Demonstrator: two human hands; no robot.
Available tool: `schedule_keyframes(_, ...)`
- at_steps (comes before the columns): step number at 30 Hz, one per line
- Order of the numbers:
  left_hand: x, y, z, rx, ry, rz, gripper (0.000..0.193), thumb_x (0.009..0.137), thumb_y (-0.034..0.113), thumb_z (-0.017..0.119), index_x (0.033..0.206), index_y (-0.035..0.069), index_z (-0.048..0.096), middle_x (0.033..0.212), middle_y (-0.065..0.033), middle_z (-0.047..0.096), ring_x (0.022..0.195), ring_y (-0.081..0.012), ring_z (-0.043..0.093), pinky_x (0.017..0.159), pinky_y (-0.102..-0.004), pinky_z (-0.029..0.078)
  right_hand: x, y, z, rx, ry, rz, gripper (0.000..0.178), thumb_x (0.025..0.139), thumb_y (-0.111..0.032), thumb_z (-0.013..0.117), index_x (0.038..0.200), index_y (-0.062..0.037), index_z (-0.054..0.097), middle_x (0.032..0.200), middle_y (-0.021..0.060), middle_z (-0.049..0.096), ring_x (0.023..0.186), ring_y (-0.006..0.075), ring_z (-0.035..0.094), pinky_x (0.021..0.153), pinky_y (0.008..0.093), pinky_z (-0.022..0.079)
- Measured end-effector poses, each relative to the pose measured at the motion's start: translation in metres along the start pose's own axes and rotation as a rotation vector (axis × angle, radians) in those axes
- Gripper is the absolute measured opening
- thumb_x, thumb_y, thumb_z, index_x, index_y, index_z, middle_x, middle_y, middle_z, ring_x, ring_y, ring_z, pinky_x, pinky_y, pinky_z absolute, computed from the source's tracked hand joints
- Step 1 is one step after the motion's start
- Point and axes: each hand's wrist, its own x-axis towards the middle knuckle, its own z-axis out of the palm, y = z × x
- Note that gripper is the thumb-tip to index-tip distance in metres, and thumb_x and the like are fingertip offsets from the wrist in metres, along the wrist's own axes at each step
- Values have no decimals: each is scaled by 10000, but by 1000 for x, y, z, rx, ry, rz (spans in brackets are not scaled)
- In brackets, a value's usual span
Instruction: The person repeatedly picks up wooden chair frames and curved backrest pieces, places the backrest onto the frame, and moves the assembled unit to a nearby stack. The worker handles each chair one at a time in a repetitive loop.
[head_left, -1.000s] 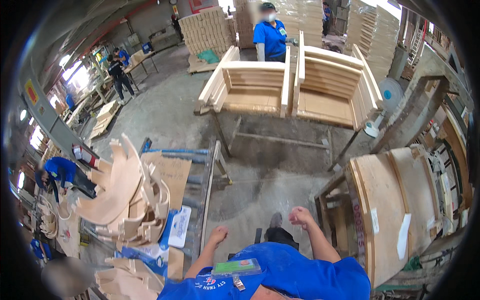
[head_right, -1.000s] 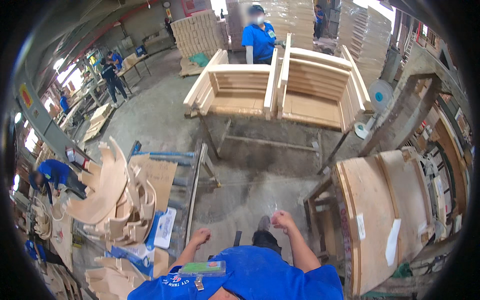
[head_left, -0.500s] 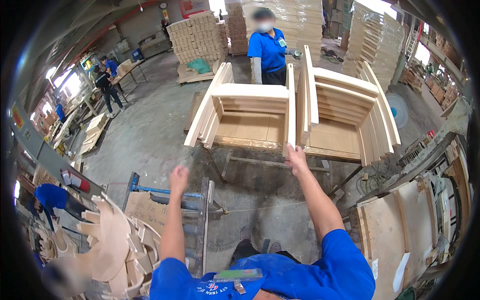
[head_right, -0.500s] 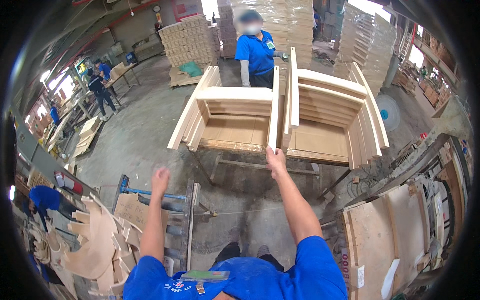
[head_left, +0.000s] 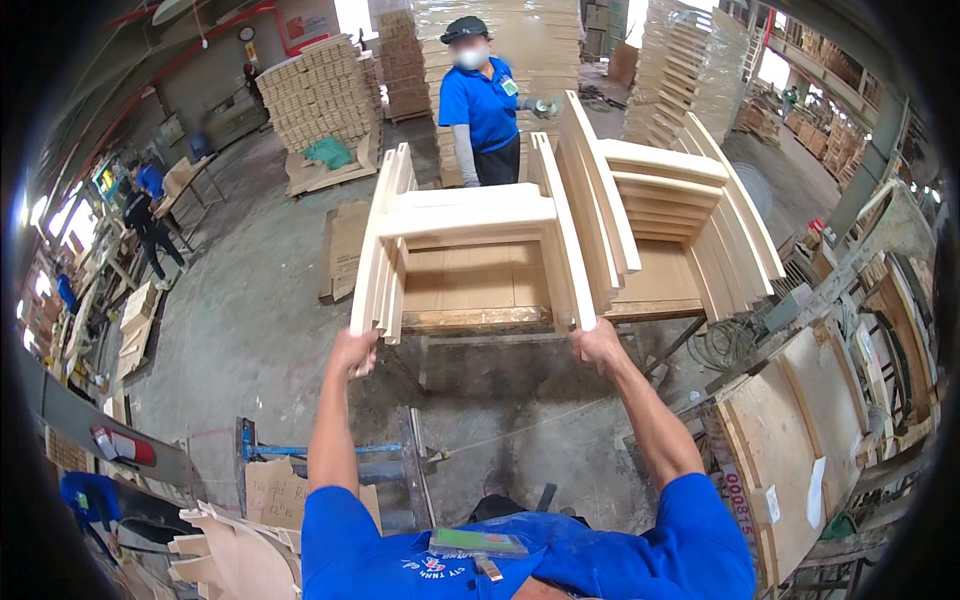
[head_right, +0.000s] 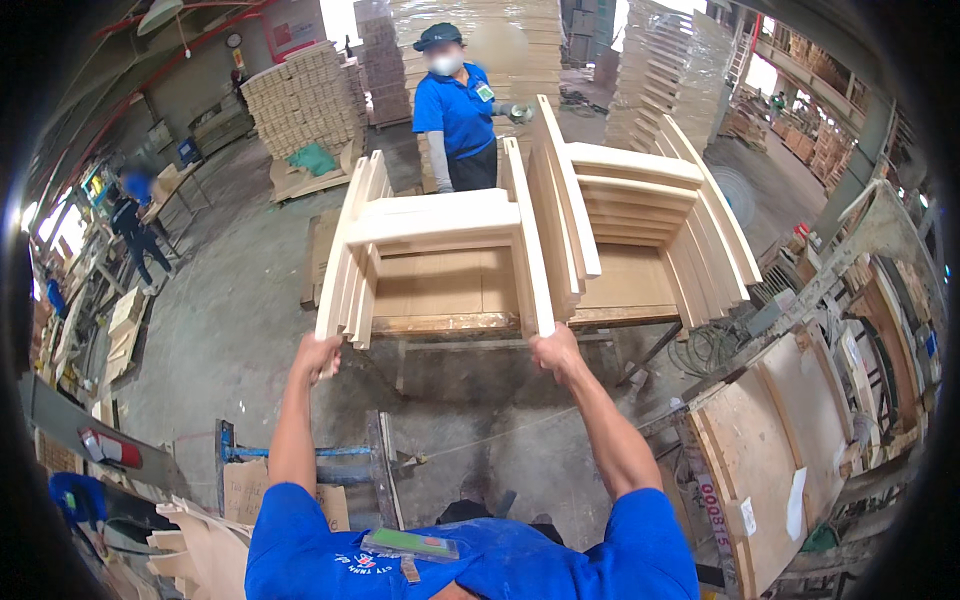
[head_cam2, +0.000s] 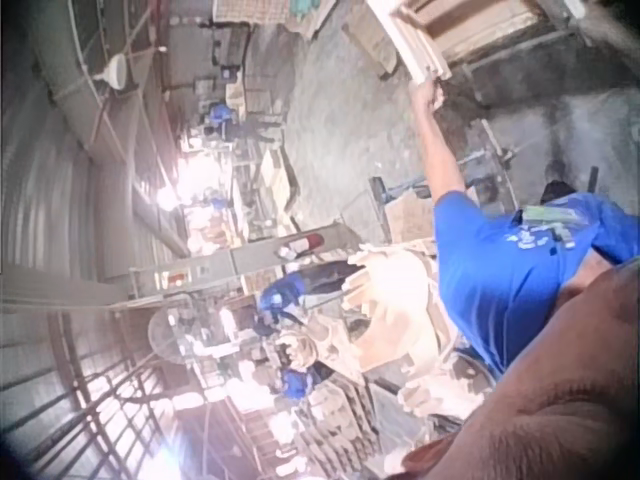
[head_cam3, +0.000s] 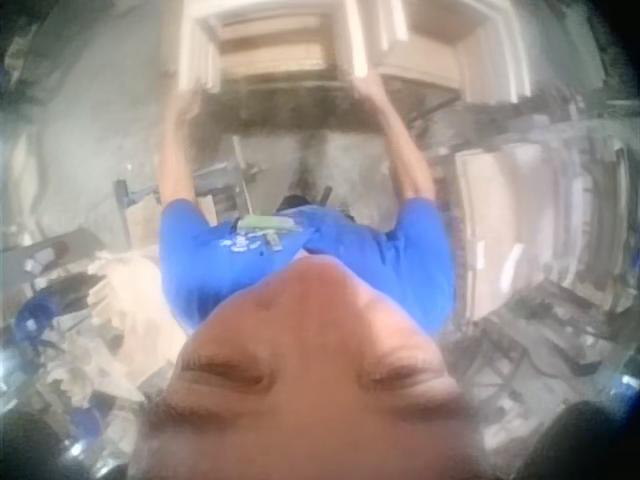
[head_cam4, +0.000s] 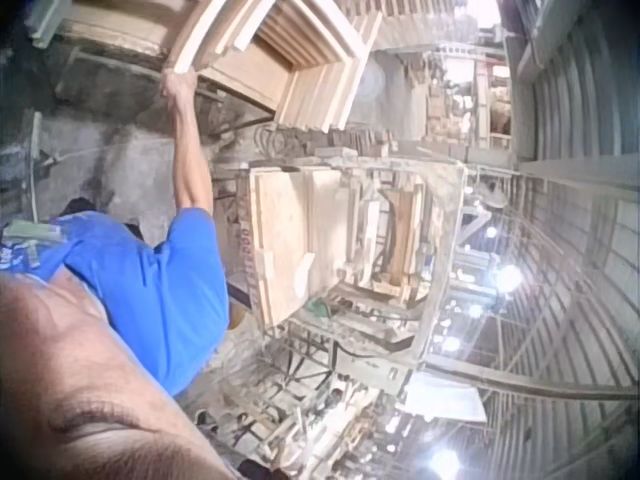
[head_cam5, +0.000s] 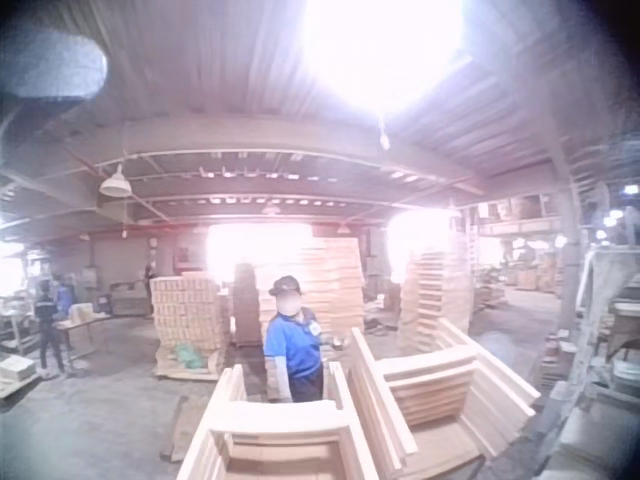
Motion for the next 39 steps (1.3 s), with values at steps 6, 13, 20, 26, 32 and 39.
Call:
schedule_keyframes(6, -106, -94, 40, -309, 122, 43, 205, 949, 178, 711, 1038, 27, 605, 701, -52, 607, 520, -154, 602, 459, -318, 520, -117, 21, -34, -303, 333, -419, 478, 787, -201, 736, 1201, 1, 608, 952, 227, 731, 884, 387, 734, 795, 462, 573)
schedule_keyframes(13, -183, -86, 106, -512, 188, 188, 219, 927, 208, 755, 966, 26, 638, 728, -85, 660, 581, -168, 639, 534, -316, 542, -292, 105, -120, -238, 415, -467, 553, 782, -151, 776, 1281, -58, 557, 1034, 225, 709, 984, 425, 702, 848, 470, 554)
schedule_keyframes(20, -328, -142, 199, -328, -39, 293, 218, 905, 151, 741, 1007, 2, 620, 754, -76, 640, 640, -179, 634, 594, -328, 518, -492, 262, -151, -94, 783, -51, 485, 794, -214, 779, 1213, -46, 602, 1018, 212, 714, 940, 387, 711, 828, 449, 549)
schedule_keyframes(26, -430, -172, 312, 16, -482, 372, 202, 882, 105, 751, 998, 18, 610, 768, -53, 644, 618, -144, 618, 558, -309, 512, -667, 405, -143, 232, 1153, 300, 423, 839, -219, 780, 1140, 46, 647, 916, 145, 715, 810, 223, 691, 726, 377, 547)
schedule_keyframes(32, -442, -147, 440, 248, -792, 362, 211, 878, 159, 753, 913, 17, 601, 676, -36, 618, 556, -134, 608, 523, -318, 499, -715, 445, -152, 318, 1281, 560, 255, 869, -99, 734, 1071, 28, 644, 807, 70, 661, 591, 132, 607, 536, 318, 504)
schedule_keyframes(39, -409, -74, 638, 472, -937, 346, 275, 860, 258, 738, 853, -1, 647, 647, -83, 654, 547, -199, 651, 534, -377, 515, -652, 467, -266, 383, 1242, 608, 247, 838, -135, 734, 1004, 26, 646, 799, 93, 669, 620, 172, 638, 566, 354, 514)
